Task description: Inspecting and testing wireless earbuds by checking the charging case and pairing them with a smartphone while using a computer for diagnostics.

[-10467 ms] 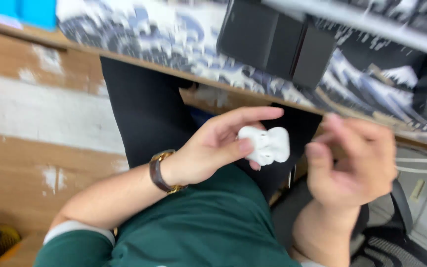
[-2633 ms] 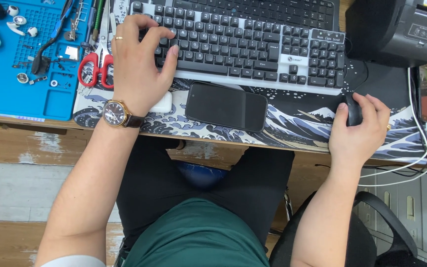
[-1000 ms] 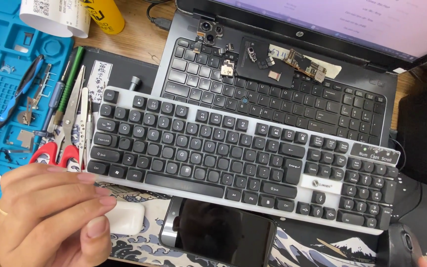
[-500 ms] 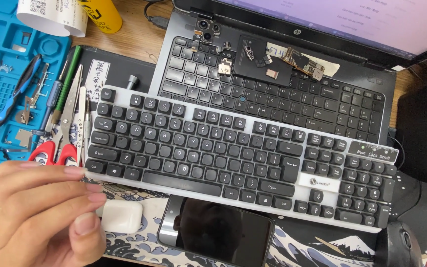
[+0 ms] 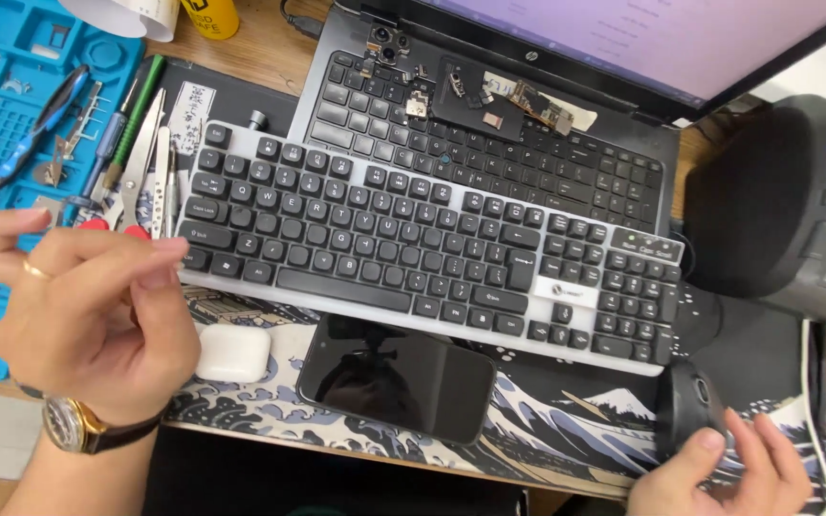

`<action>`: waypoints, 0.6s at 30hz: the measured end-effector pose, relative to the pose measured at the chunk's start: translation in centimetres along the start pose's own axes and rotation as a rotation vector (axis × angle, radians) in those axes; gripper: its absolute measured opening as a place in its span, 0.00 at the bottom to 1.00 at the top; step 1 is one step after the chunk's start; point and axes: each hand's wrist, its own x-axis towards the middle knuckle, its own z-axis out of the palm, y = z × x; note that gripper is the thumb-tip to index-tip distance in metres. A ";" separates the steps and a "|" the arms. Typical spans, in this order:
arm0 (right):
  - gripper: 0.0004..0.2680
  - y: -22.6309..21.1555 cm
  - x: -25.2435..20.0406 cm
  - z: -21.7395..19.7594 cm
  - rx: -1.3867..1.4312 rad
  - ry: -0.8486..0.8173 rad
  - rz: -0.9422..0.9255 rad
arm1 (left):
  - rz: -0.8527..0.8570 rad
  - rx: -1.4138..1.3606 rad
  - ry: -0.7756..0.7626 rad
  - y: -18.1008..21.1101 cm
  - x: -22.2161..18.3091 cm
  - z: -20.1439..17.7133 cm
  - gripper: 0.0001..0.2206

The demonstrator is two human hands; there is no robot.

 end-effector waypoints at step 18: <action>0.09 -0.3 0.9 0.8 0.181 0.108 0.117 | -0.245 -0.092 -0.214 -1.8 -5.9 -0.4 0.10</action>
